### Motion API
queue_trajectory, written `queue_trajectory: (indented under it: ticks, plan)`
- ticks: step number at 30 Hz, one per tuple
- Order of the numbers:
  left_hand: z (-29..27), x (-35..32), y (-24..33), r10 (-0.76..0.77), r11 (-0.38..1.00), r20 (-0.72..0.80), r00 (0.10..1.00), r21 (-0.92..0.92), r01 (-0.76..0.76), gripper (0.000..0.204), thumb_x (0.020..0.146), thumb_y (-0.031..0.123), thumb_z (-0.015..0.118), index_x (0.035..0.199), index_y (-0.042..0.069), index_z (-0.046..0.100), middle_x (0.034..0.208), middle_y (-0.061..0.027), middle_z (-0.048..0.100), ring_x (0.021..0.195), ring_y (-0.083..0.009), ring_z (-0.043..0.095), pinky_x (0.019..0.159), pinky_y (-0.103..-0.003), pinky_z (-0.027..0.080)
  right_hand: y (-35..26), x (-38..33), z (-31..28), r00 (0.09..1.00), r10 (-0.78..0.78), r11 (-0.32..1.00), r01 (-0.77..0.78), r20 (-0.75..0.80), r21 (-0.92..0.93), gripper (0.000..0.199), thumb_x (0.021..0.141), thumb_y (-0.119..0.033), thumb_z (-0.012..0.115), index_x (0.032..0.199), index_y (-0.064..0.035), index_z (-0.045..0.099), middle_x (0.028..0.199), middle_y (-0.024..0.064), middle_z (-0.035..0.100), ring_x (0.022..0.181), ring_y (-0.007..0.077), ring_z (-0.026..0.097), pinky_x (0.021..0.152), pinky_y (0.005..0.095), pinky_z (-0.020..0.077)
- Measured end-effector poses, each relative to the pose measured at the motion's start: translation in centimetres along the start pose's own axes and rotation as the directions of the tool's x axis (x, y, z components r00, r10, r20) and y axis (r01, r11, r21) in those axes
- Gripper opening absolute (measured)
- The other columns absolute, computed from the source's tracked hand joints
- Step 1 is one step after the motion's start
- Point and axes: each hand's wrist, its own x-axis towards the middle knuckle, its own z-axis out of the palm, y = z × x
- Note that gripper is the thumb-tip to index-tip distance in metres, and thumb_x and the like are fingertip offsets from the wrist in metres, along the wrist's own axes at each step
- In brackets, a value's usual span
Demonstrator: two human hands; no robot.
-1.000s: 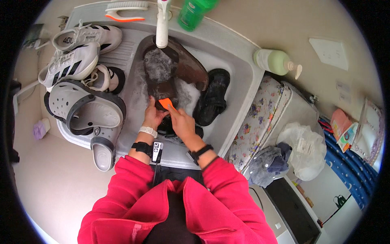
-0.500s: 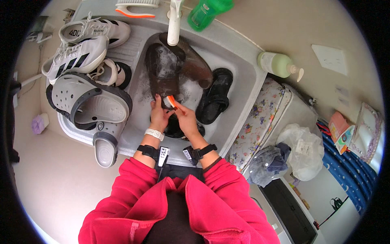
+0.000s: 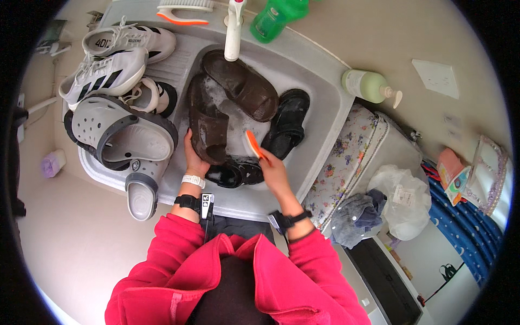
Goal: The person scrubs several pairs of shoes and sandals in a sink filled with soapy water using an orange brush. They scrub the soles and uppers of each item, rinse them under running water, and place them on the sink's draining board. The person handles crocs, sneakers, and sandals one at a time.
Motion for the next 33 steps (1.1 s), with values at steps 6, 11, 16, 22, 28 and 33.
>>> queue_trajectory:
  ticks: [6, 11, 16, 22, 28, 33]
  plan:
    - [0.1, 0.5, 0.4, 0.038, 0.999, 0.011, 0.999, 0.020, -0.038, 0.052, 0.096, 0.048, 0.054, 0.131, 0.009, 0.055, 0.127, -0.0086, 0.062, 0.116, -0.0271, 0.058, 0.101, -0.041, 0.046, 0.7, 4.4, 6.2, 0.964, -0.255, 0.938, 0.229, -0.071, -0.259, 0.041, 0.095, -0.009, 0.056, 0.136, -0.0083, 0.058, 0.097, 0.0100, 0.069, 0.084, 0.0163, 0.062, 0.077, 0.0285, 0.0488]
    - [0.6, 0.0, -0.4, -0.011, 1.000, 0.016, 1.000, 0.002, 0.011, 0.051, 0.095, 0.049, 0.054, 0.127, 0.010, 0.057, 0.124, -0.0078, 0.064, 0.113, -0.0271, 0.060, 0.101, -0.042, 0.046, -3.7, -4.4, 4.9, 0.798, -0.601, 0.767, 0.560, -0.046, -0.313, 0.048, 0.091, -0.004, 0.061, 0.136, -0.0173, 0.060, 0.089, 0.0046, 0.065, 0.069, 0.0167, 0.060, 0.067, 0.0272, 0.0501]
    - [1.0, -0.1, -0.9, -0.006, 0.999, 0.008, 1.000, 0.053, 0.006, 0.046, 0.097, 0.047, 0.053, 0.122, 0.010, 0.059, 0.118, -0.0056, 0.065, 0.108, -0.0228, 0.062, 0.096, -0.039, 0.049, -9.8, -2.6, 7.1, 0.611, -0.791, 0.480, 0.599, -0.021, -0.640, 0.042, 0.089, -0.015, 0.063, 0.130, -0.0223, 0.063, 0.081, 0.0146, 0.058, 0.067, 0.0345, 0.064, 0.053, 0.0420, 0.0493]
    - [1.1, -0.2, -0.6, 0.003, 1.000, 0.038, 0.999, 0.000, -0.003, 0.046, 0.098, 0.045, 0.053, 0.127, 0.010, 0.056, 0.119, -0.0059, 0.064, 0.110, -0.0226, 0.061, 0.100, -0.039, 0.047, -10.6, -5.4, 6.9, 0.649, -0.747, 0.437, 0.644, 0.146, -0.628, 0.041, 0.091, -0.014, 0.059, 0.131, -0.0229, 0.063, 0.077, 0.0168, 0.057, 0.060, 0.0337, 0.063, 0.048, 0.0423, 0.0491]
    - [0.6, 0.1, -0.5, 0.098, 0.994, 0.067, 0.993, 0.037, -0.101, 0.044, 0.099, 0.042, 0.052, 0.127, 0.009, 0.056, 0.121, -0.0071, 0.063, 0.111, -0.0234, 0.061, 0.099, -0.038, 0.048, -13.4, -3.7, 7.4, 0.676, -0.719, 0.369, 0.568, 0.161, -0.736, 0.045, 0.088, -0.013, 0.060, 0.132, -0.0226, 0.062, 0.075, 0.0161, 0.057, 0.059, 0.0351, 0.063, 0.048, 0.0431, 0.0497]
    - [0.1, -0.2, -0.3, -0.028, 1.000, 0.083, 0.996, 0.005, 0.028, 0.042, 0.098, 0.039, 0.055, 0.127, 0.009, 0.056, 0.123, -0.0081, 0.063, 0.113, -0.0239, 0.060, 0.098, -0.039, 0.048, -13.3, -0.9, 7.1, 0.650, -0.756, 0.378, 0.530, 0.077, -0.759, 0.035, 0.094, -0.016, 0.054, 0.127, -0.0209, 0.065, 0.077, 0.0173, 0.062, 0.063, 0.0367, 0.064, 0.051, 0.0459, 0.0509]
